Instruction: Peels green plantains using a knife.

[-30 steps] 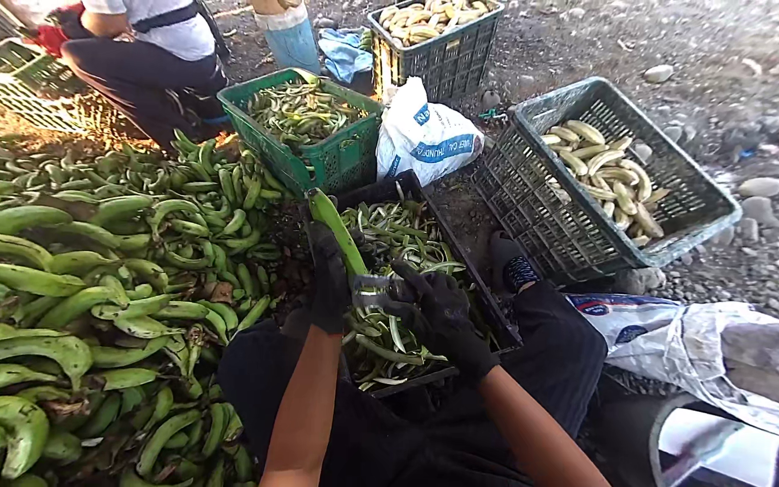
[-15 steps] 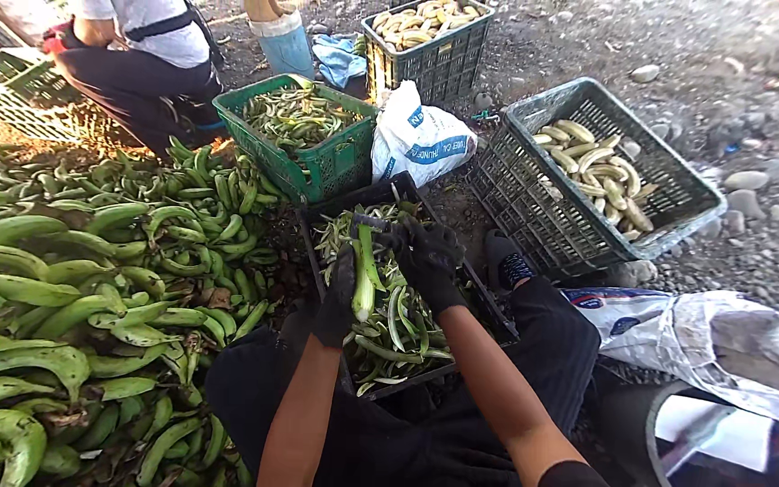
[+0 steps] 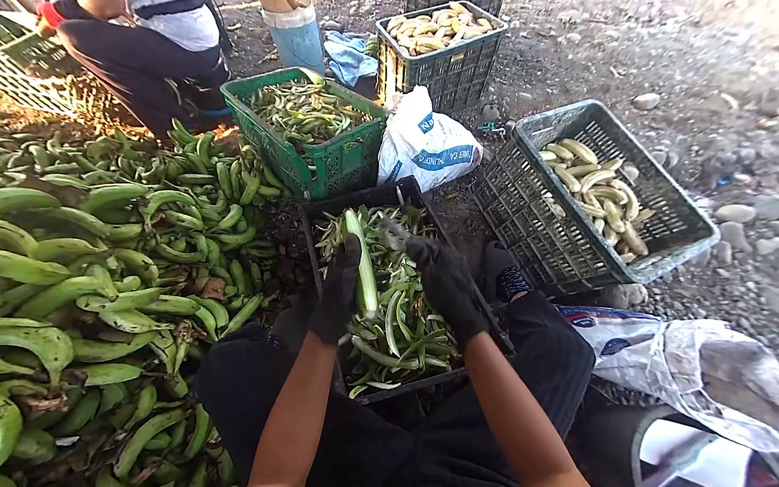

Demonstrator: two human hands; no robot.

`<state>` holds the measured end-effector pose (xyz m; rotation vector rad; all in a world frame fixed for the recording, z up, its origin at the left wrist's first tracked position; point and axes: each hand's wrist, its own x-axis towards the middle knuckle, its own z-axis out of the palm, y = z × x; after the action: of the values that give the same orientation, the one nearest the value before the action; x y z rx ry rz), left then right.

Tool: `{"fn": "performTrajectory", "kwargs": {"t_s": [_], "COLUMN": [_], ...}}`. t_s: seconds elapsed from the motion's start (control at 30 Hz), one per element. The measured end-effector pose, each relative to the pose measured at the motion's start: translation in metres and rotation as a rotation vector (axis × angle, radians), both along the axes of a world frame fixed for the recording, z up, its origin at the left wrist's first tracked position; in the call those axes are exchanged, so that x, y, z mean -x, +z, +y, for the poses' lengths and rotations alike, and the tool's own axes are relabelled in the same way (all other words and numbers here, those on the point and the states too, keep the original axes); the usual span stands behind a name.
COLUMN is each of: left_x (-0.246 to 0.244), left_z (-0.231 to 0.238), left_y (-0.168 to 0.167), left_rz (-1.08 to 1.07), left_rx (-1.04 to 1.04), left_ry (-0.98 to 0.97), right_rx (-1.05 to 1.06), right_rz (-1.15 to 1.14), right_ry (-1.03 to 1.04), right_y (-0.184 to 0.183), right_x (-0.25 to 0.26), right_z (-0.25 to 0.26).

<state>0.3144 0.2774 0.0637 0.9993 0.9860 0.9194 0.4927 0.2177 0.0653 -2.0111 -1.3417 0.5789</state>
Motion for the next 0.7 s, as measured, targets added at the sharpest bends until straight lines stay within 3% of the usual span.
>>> {"fn": "performTrajectory", "kwargs": {"t_s": [0.07, 0.13, 0.27, 0.37, 0.47, 0.7], "left_x": [-0.007, -0.011, -0.002, -0.001, -0.011, -0.003], "left_z": [0.002, 0.006, 0.017, 0.005, -0.008, -0.013], "left_y": [-0.007, -0.013, -0.014, -0.008, 0.003, 0.011], "left_rz": [0.025, -0.08, -0.142, -0.071, 0.155, 0.18], "left_rx": [-0.178, -0.241, -0.223, -0.209, -0.055, 0.115], "left_ry": [0.151, 0.328, 0.509, 0.216, -0.153, -0.311], "right_rx": [0.112, 0.116, -0.096, -0.101, 0.017, 0.031], "right_rz": [-0.005, -0.031, -0.141, -0.183, -0.145, -0.074], "right_ry": [0.065, 0.083, -0.018, -0.056, -0.028, -0.013], "right_y": [-0.008, -0.021, -0.038, -0.031, -0.015, -0.011], "right_x": [0.022, 0.038, 0.054, 0.044, 0.019, 0.004], "right_z": [-0.009, -0.024, -0.059, -0.037, 0.005, 0.026]}}
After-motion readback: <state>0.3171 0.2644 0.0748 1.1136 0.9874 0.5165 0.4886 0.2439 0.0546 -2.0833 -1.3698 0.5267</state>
